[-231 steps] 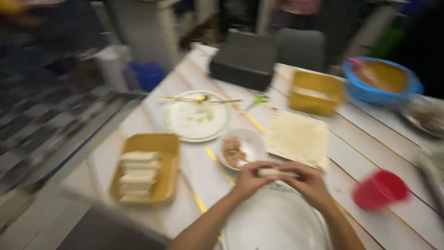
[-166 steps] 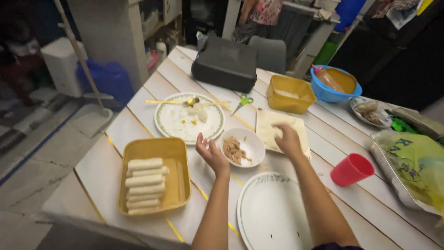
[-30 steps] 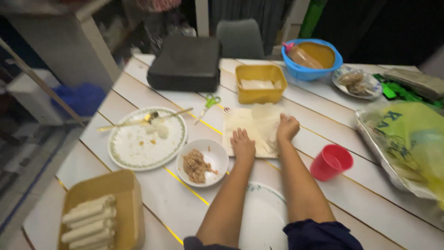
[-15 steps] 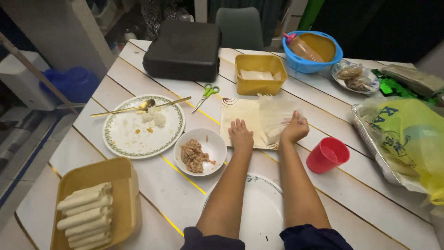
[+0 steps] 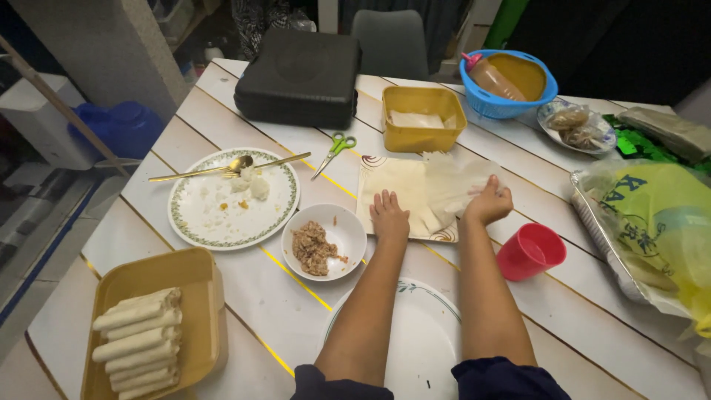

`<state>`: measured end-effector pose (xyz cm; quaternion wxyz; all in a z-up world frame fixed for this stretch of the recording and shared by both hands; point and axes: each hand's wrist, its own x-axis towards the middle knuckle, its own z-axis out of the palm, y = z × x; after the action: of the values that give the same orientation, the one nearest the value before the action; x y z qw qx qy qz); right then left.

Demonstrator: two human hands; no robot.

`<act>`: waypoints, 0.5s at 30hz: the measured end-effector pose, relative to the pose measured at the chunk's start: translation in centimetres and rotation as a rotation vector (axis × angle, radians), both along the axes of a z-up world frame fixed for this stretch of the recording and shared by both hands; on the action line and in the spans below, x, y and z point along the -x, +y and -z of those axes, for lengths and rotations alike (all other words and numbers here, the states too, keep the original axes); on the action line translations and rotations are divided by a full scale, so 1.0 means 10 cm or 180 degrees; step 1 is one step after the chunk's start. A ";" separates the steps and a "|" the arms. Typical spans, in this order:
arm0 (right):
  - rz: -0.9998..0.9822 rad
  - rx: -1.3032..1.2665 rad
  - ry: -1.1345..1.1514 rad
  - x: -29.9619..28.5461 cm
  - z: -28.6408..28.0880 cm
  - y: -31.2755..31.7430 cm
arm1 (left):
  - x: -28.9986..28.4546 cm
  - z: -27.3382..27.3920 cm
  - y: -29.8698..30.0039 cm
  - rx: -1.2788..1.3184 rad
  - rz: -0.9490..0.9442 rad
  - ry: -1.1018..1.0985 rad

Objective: The person is preparing spring rolls by placing filling on a wrapper and rolling it tightly.

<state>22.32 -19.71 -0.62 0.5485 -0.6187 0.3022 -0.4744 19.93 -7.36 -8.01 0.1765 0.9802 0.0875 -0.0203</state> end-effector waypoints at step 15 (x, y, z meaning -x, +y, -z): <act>0.0115 0.0103 0.0010 -0.39 -0.03 -0.46 | 0.00 -0.04 0.00 -0.0011 0.0019 0.0116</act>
<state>26.23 -24.30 -0.28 0.5294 -0.6226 0.3065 -0.4881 19.92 -7.36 -7.64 0.1731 0.9802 0.0878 -0.0385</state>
